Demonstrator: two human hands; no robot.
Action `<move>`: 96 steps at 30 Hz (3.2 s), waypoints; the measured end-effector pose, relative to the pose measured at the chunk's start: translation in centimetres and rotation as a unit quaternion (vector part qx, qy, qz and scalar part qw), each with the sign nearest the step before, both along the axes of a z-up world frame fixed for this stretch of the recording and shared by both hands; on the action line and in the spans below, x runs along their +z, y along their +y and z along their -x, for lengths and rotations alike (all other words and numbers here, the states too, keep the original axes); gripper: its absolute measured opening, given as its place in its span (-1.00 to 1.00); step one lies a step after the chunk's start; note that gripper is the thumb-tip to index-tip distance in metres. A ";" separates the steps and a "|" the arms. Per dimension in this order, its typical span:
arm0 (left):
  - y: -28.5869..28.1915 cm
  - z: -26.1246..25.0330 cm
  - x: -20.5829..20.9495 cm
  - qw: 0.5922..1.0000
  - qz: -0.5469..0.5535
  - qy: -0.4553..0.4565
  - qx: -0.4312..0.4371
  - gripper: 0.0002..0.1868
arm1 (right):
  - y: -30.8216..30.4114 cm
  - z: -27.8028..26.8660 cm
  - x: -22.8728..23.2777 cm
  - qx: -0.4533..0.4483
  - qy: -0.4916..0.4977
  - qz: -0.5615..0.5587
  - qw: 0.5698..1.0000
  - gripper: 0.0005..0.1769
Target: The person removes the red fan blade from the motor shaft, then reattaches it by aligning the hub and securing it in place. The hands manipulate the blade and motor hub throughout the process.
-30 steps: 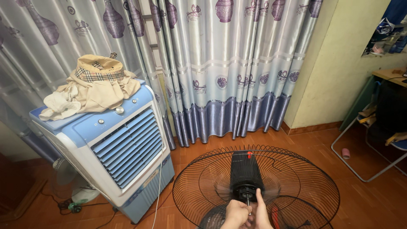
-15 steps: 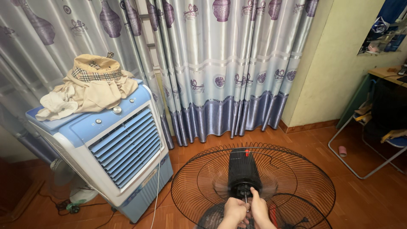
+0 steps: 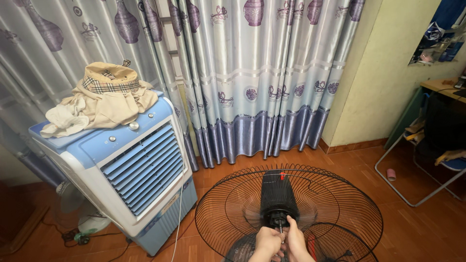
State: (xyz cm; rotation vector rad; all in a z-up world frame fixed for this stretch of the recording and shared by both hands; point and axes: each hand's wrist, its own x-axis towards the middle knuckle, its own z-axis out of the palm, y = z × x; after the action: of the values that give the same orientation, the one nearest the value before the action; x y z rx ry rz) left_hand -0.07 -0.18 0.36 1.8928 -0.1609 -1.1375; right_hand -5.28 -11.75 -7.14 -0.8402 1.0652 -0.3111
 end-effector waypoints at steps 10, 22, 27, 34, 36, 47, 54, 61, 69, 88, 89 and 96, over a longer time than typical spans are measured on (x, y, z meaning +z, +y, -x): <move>-0.2 -0.2 -0.6 1.000 0.003 -0.002 -0.007 -0.79 | 0.6 0.1 1.4 0.005 -0.009 -0.083 0.997 -0.19; 0.0 -0.2 -1.2 0.999 0.031 -0.003 0.010 -0.82 | 0.4 -0.1 -0.3 0.030 -0.069 -0.164 0.984 -0.05; 0.0 -0.2 -0.8 1.000 0.023 0.007 0.004 -0.79 | 1.1 0.7 1.7 0.018 -0.043 -0.086 0.995 -0.12; 0.1 0.0 -1.0 1.000 0.017 -0.005 -0.003 -0.77 | 1.3 1.2 2.9 0.042 0.004 0.004 0.999 -0.32; 0.1 -0.1 -1.3 0.999 0.032 -0.013 -0.002 -0.76 | 1.5 0.9 2.7 0.036 -0.027 -0.019 0.999 -0.32; 0.0 -0.6 -2.9 0.998 0.055 -0.012 -0.001 -0.80 | 1.3 0.2 0.9 0.067 -0.049 -0.097 0.992 -0.12; 0.0 -0.2 -2.7 0.999 0.043 -0.010 -0.006 -0.77 | 1.2 0.6 1.0 0.049 -0.082 -0.128 0.987 -0.03; 0.3 -0.2 -2.7 0.998 0.062 -0.033 -0.001 -0.79 | 1.3 0.3 0.7 0.041 -0.103 -0.204 0.973 0.05; 0.1 -0.7 -2.8 0.999 0.047 -0.007 -0.010 -0.82 | -0.1 0.0 -3.1 0.061 -0.150 -0.229 0.960 0.11; -0.1 -0.9 -5.1 0.992 0.099 -0.082 -0.011 -0.84 | 0.6 -0.1 -2.8 0.014 -0.181 -0.257 0.949 0.09; 0.0 -0.9 -5.0 0.994 0.090 -0.059 -0.010 -0.82 | 0.6 -0.1 -2.9 0.018 -0.191 -0.263 0.945 0.11; 0.1 -0.7 -3.9 0.995 0.095 -0.040 -0.017 -0.78 | 1.2 0.3 -1.6 0.015 -0.188 -0.262 0.946 0.05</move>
State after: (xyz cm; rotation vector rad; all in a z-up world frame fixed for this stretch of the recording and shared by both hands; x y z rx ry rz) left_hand 0.62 -0.04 -3.52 1.7734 -0.3351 -1.0313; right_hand -5.57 -10.57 -8.75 -0.2990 0.7223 -0.1411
